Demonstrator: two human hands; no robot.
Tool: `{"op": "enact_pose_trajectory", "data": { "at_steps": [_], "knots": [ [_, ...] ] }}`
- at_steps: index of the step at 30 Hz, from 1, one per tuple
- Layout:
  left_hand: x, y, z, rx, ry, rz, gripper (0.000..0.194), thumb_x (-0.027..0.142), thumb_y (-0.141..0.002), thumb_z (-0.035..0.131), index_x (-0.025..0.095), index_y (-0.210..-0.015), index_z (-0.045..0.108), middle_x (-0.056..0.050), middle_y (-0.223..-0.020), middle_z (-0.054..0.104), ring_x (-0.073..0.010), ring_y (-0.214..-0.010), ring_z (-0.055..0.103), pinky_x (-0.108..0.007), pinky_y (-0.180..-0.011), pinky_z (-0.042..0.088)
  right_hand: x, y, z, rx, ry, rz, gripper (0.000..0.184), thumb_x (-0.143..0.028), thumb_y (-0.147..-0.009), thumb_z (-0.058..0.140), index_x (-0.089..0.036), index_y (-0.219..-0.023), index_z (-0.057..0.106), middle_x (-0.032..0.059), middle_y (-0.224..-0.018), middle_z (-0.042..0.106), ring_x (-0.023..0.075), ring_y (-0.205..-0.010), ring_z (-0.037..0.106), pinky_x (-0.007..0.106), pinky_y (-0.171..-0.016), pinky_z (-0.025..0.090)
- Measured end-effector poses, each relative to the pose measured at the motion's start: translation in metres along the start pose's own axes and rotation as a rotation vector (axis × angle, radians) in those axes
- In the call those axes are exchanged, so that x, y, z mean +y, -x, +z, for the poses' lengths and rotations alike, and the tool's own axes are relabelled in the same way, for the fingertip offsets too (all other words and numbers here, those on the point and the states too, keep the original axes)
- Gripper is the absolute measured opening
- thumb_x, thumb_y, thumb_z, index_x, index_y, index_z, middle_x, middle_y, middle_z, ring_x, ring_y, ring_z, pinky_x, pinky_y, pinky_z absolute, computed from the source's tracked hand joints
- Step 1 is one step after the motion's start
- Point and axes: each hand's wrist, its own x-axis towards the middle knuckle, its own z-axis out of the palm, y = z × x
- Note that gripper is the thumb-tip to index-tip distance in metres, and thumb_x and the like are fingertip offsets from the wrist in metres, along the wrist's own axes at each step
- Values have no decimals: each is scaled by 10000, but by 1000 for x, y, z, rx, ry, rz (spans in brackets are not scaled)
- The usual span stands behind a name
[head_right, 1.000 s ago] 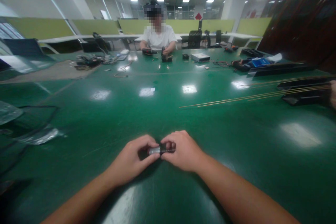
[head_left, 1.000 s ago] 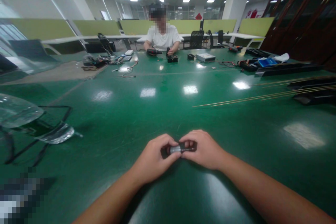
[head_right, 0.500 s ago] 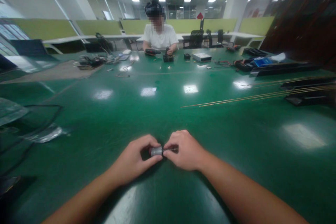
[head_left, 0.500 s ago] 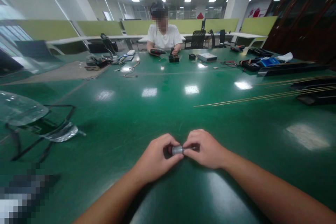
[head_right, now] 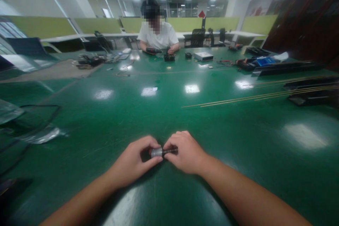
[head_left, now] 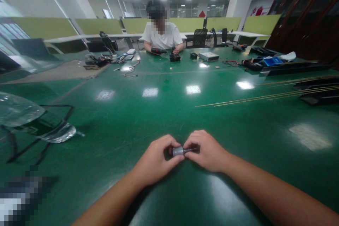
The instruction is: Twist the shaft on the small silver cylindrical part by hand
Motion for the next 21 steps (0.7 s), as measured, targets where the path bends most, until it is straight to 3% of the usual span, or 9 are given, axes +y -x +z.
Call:
{"op": "enact_pose_trajectory", "data": {
  "at_steps": [21],
  "knots": [
    [-1,0,-2,-9,21,-4,126,267,-830,675,174,-900,627,-21,-829,616,-163,-760,580,-260,-690,439,4,1,-6,-19,-55,10,58,-208,-752,763,-200,-773,709,4,-775,706,166,-778,609,308,-758,408]
  ]
}}
